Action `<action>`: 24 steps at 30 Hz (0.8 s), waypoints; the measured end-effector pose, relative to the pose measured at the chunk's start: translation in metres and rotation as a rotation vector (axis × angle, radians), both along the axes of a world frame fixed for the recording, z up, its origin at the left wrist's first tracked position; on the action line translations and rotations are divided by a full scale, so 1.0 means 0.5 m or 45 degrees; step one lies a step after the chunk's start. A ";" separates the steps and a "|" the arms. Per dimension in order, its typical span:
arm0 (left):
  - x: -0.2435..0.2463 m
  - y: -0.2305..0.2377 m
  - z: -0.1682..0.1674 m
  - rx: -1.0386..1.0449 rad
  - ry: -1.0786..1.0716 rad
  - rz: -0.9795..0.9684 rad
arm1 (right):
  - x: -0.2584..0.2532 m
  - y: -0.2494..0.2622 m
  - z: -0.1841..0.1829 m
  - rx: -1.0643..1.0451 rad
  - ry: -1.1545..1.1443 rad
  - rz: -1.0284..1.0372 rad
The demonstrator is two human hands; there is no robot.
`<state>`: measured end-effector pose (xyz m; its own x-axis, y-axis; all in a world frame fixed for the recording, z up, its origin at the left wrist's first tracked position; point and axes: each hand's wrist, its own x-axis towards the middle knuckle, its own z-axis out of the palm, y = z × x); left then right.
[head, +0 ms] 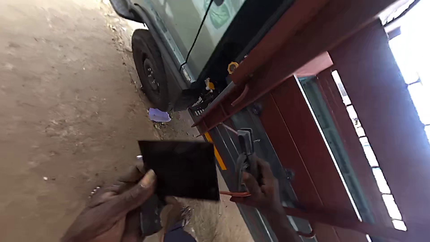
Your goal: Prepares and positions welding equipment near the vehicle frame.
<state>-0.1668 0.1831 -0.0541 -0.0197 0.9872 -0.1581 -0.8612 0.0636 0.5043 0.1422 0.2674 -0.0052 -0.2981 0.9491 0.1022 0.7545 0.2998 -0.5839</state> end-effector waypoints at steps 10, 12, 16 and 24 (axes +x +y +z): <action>-0.024 0.068 -0.047 -0.194 -0.089 0.291 | 0.093 0.132 0.017 0.783 -0.854 0.068; -0.031 0.083 -0.059 -0.140 -0.108 0.336 | 0.098 0.131 0.018 0.777 -0.889 0.039; -0.031 0.096 -0.078 -0.063 -0.185 0.338 | 0.106 0.132 0.015 0.760 -0.992 0.005; -0.026 0.111 -0.040 -0.090 -0.131 0.404 | 0.095 0.145 0.010 0.826 -1.089 0.074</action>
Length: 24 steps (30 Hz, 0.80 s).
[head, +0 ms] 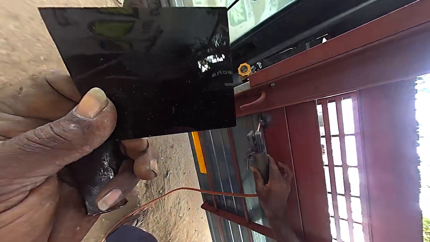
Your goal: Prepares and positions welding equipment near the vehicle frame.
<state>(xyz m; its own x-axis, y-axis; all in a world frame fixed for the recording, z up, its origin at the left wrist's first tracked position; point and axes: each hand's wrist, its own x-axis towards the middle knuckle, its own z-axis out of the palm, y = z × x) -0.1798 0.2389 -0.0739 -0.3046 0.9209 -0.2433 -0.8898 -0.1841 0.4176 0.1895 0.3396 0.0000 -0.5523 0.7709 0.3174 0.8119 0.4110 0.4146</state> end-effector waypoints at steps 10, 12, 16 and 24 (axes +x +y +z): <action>0.000 0.005 0.030 0.098 -0.093 -0.064 | 0.011 0.012 -0.005 0.022 -0.037 -0.037; 0.000 0.006 0.029 0.125 -0.040 -0.061 | 0.009 0.012 -0.003 0.033 -0.032 -0.023; 0.001 0.002 0.037 0.051 0.080 -0.051 | 0.007 0.012 0.001 0.019 -0.032 -0.011; 0.003 -0.018 0.043 0.337 0.419 -0.255 | 0.001 0.017 -0.001 0.069 -0.078 0.000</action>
